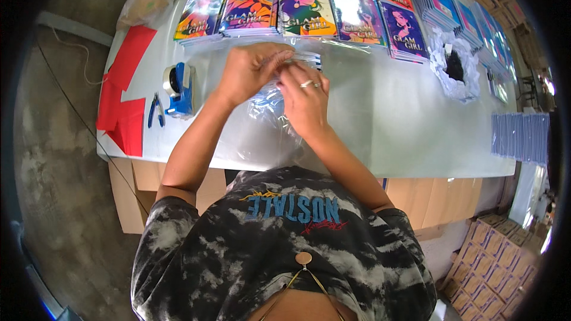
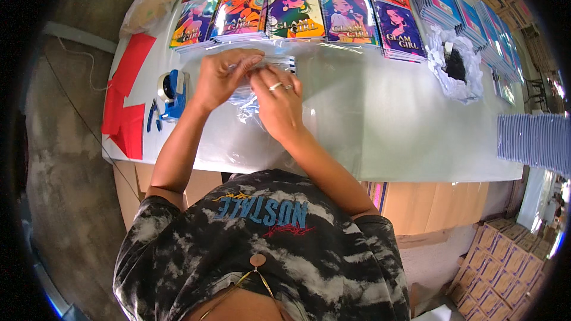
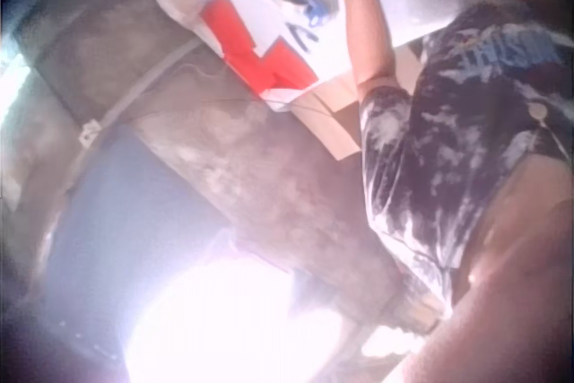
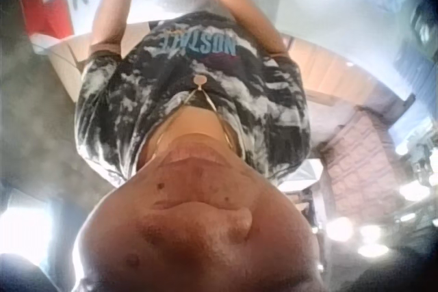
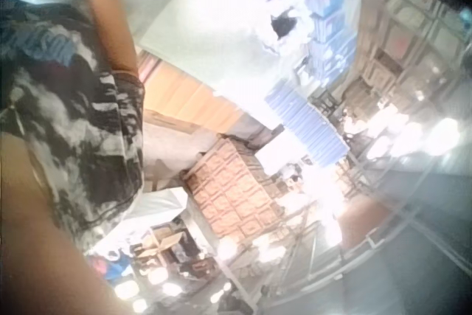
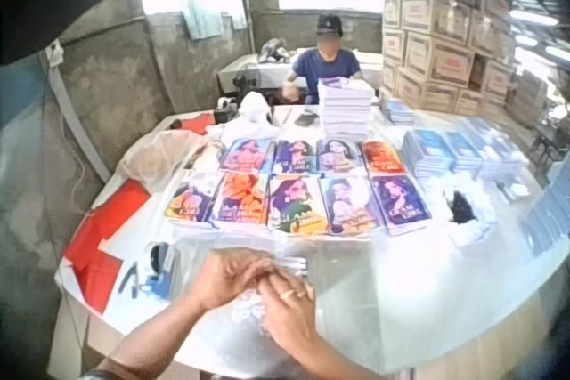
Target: The person places spiral-bound notebooks into clear plastic bags and seals them with tape. The person repeats this process for multiple notebooks, stacking the finished packages on the table.
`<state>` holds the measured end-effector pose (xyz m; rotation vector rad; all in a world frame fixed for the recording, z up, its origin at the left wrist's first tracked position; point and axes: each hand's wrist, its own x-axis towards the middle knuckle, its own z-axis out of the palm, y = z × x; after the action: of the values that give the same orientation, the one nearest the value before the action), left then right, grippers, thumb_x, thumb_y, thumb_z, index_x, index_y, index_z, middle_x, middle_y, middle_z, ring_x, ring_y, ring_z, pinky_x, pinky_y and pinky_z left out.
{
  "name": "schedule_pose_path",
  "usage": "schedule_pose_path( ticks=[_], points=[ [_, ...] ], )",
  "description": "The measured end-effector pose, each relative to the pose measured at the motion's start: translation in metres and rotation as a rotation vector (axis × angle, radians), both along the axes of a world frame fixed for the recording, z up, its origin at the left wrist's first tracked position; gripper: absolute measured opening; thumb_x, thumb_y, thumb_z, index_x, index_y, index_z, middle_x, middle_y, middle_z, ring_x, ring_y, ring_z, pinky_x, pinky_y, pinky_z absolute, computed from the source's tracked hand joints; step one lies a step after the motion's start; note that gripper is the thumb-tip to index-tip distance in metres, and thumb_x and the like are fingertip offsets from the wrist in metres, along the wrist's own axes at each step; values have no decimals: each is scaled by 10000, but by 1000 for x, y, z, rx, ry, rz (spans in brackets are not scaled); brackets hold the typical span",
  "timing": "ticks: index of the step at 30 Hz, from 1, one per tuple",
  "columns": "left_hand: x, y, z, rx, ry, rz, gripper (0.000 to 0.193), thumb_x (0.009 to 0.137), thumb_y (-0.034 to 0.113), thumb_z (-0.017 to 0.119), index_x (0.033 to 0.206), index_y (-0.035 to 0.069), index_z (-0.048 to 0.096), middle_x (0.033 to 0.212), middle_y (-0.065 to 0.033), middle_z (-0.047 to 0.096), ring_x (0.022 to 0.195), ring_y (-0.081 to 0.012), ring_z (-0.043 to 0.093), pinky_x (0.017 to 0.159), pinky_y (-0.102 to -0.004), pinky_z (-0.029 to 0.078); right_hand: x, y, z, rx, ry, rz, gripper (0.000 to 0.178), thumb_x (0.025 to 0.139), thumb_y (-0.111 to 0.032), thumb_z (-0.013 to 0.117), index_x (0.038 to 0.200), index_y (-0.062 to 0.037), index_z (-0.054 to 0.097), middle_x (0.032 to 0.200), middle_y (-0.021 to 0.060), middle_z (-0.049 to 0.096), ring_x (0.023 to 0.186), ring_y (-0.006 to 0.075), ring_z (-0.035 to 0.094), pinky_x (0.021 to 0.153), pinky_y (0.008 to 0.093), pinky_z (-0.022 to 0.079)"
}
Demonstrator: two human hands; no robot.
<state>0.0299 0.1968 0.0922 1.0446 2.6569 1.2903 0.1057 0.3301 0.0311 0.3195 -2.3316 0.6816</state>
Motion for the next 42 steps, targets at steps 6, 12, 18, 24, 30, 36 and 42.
schedule_pose_path(
  ticks=[6,12,18,24,30,36,42],
  points=[
    [50,-6,-48,80,628,96,286,680,-36,630,938,78,675,959,-86,673,940,-235,642,865,-389,498,0,-3,-7,-256,139,10,343,655,26,677,952,-140,633,951,-28,630,1000,178,564,875,339,366],
    [88,-59,-66,212,573,148,234,651,-44,664,858,65,668,892,-59,680,801,-215,648,703,-315,501,5,2,-25,-146,212,49,202,642,-46,720,739,-215,668,926,-71,639,953,134,581,821,281,333],
    [24,-236,-113,85,-390,1148,410,850,358,581,1092,28,607,904,-122,585,833,-232,527,745,-326,424,-6,5,-26,-139,268,101,188,621,-86,766,718,-214,668,918,-73,642,953,134,578,823,278,334],
    [12,-267,-116,344,-1071,836,329,869,332,561,969,28,636,951,-52,588,877,-170,548,744,-272,434,-5,4,-26,-101,278,72,219,597,-63,801,685,-213,669,926,-58,640,946,156,574,845,292,345],
    [90,-286,-158,590,-903,719,213,858,188,588,976,20,645,1025,-68,634,940,-202,591,836,-363,476,-7,5,-29,-61,289,70,218,608,-83,802,673,-223,648,943,-65,627,952,156,566,840,295,335],
    [43,-153,-51,634,-190,1066,291,896,276,563,843,13,677,709,-91,658,542,-102,547,509,-239,418,-9,8,-32,-67,280,73,209,612,-122,803,661,-233,633,953,-86,612,964,147,556,840,296,315],
    [94,-1,-55,597,-782,591,357,814,299,686,592,38,589,522,-21,552,433,-65,461,417,-213,359,-7,11,-27,-116,219,116,266,650,-70,751,835,-218,628,960,-77,621,960,160,569,850,311,310]
  ],
)
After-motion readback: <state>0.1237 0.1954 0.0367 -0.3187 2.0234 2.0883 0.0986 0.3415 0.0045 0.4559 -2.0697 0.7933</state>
